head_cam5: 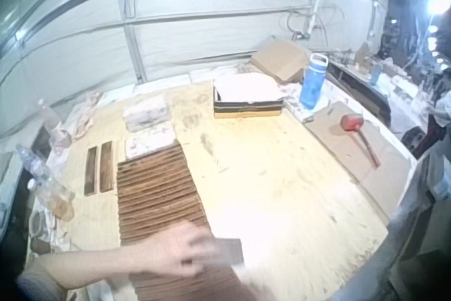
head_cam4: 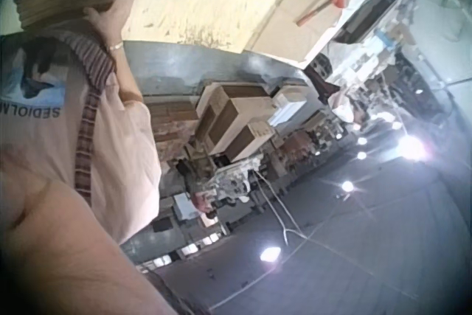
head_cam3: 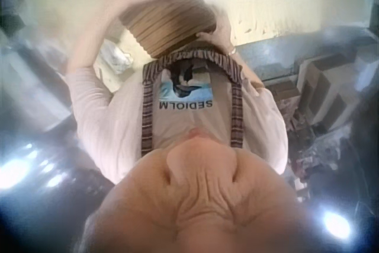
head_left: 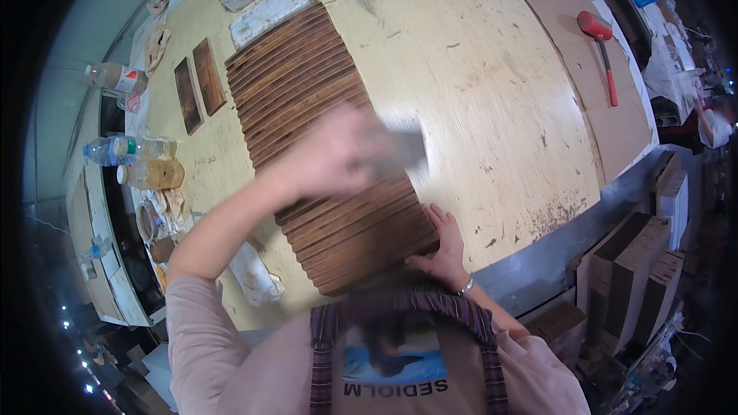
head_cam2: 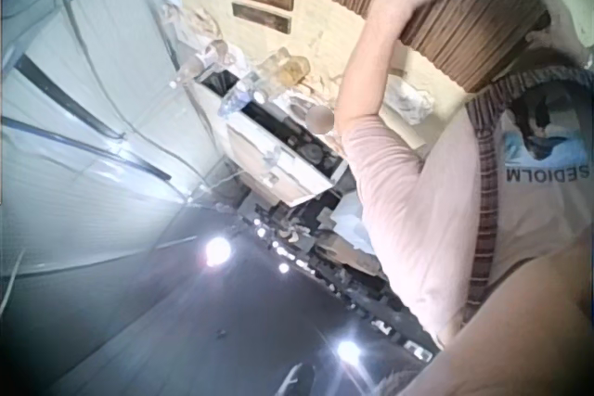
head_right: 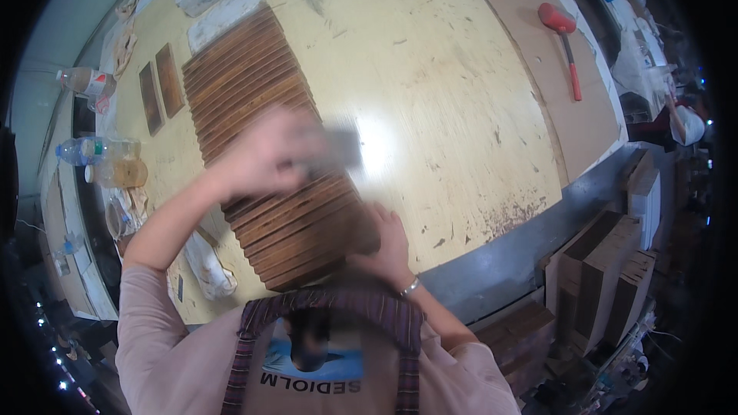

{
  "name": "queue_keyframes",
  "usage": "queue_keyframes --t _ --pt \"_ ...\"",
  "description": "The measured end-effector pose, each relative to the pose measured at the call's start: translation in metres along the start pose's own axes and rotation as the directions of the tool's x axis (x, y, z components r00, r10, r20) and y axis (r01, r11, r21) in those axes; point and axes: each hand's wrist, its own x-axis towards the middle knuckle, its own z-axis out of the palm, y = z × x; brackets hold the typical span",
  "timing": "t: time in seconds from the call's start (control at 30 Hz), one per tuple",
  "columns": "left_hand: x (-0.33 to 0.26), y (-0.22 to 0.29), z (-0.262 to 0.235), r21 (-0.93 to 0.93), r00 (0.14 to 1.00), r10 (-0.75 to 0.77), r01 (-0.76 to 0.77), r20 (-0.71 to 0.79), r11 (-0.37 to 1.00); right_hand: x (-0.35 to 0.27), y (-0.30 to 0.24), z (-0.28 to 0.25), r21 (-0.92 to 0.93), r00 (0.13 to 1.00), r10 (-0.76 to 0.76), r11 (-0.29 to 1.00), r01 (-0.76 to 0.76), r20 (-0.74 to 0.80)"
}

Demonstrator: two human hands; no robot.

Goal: The person applies a finish to a set of wooden slats using a sponge and wipes the surface with a white cloth.

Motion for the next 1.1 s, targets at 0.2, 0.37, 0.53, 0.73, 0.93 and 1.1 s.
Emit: queue_keyframes --t 0.2,0.37,0.53,0.73,0.93,1.1 --pt "0.023 -0.072 -0.022 0.140 1.000 -0.025 0.024 0.010 0.990 0.000 0.000 -0.004 0.021 1.000 -0.004 1.000 0.003 0.011" --pt "0.022 -0.224 -0.101 0.089 0.754 -0.568 0.624 -0.329 0.777 -0.002 0.005 -0.003 0.009 0.999 -0.017 1.000 0.017 0.038" --pt "0.045 -0.257 -0.110 0.113 0.686 -0.600 0.691 -0.412 0.714 -0.002 0.006 -0.002 -0.008 0.999 -0.040 0.999 0.040 0.005" --pt "0.040 -0.080 -0.024 0.235 0.951 -0.283 0.305 -0.124 0.923 -0.003 0.002 -0.001 0.044 0.999 -0.040 0.998 0.042 -0.034" --pt "-0.030 0.082 0.073 -0.277 0.997 0.041 -0.020 0.071 0.961 0.003 0.000 0.008 -0.225 0.983 -0.178 0.960 0.165 -0.041" --pt "-0.028 0.082 0.081 0.040 0.903 -0.159 0.191 -0.400 0.981 -0.003 -0.003 0.006 -0.099 0.987 -0.092 0.992 0.079 -0.132"
